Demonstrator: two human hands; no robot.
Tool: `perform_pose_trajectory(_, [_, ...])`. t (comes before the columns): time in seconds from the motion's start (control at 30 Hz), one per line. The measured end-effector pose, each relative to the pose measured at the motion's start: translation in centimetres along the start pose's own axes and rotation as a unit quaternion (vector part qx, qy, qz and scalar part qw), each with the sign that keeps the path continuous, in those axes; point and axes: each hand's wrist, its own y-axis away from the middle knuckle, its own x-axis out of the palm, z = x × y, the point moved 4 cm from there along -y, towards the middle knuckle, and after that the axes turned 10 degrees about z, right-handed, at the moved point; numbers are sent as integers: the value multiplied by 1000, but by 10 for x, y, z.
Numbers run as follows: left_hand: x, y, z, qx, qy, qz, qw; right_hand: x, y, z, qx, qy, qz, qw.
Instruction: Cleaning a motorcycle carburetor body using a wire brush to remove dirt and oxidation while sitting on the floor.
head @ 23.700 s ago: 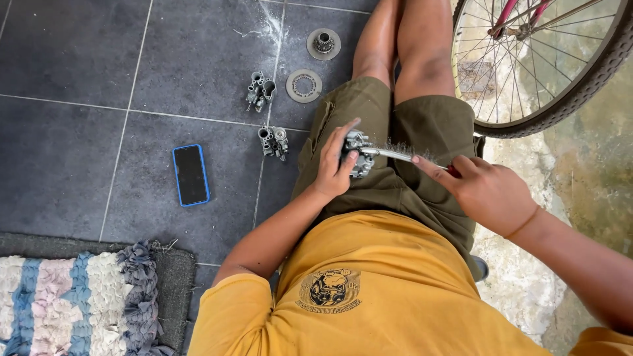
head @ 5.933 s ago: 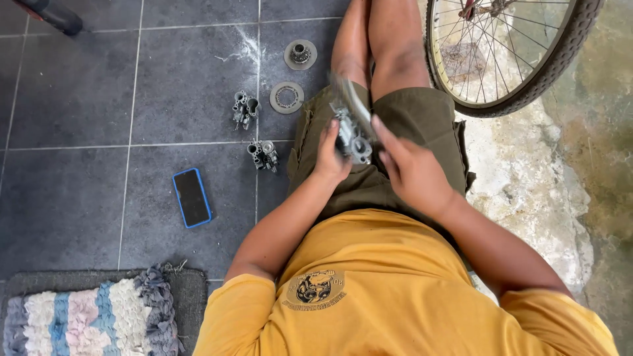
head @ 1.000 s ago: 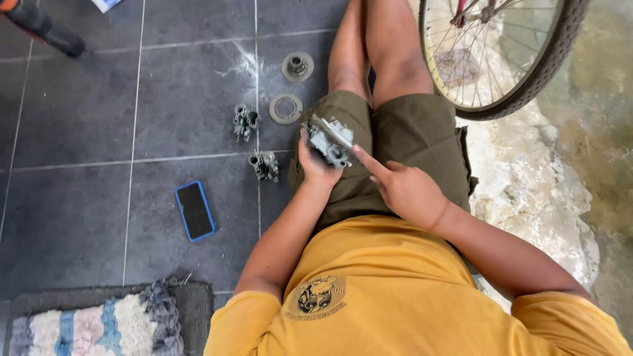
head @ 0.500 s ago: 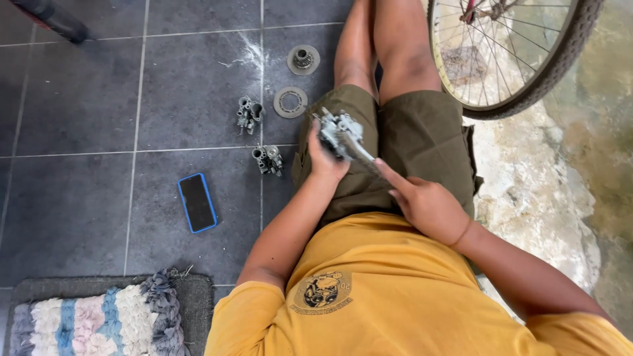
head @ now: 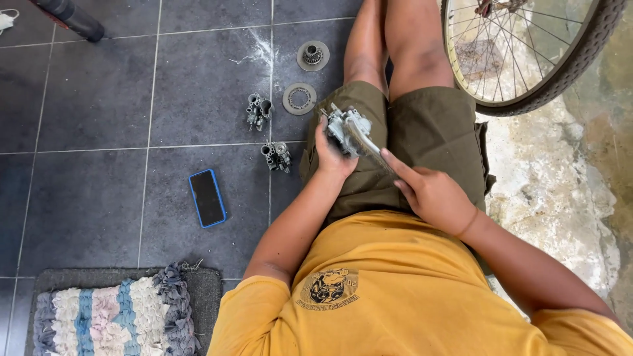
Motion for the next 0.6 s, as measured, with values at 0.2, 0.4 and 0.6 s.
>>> perform_pose_trajectory(0.2, [-3, 4, 3, -19, -36, 23, 999, -12, -40, 0, -33, -7, -78, 996])
perform_pose_trajectory(0.4, [-2, -1, -9, -5, 10, -9, 1000, 6, -3, 13, 7, 58, -17, 998])
perform_pose_trajectory(0.6, [-13, -6, 0, -34, -26, 28, 999, -7, -52, 6, -34, 40, -77, 996])
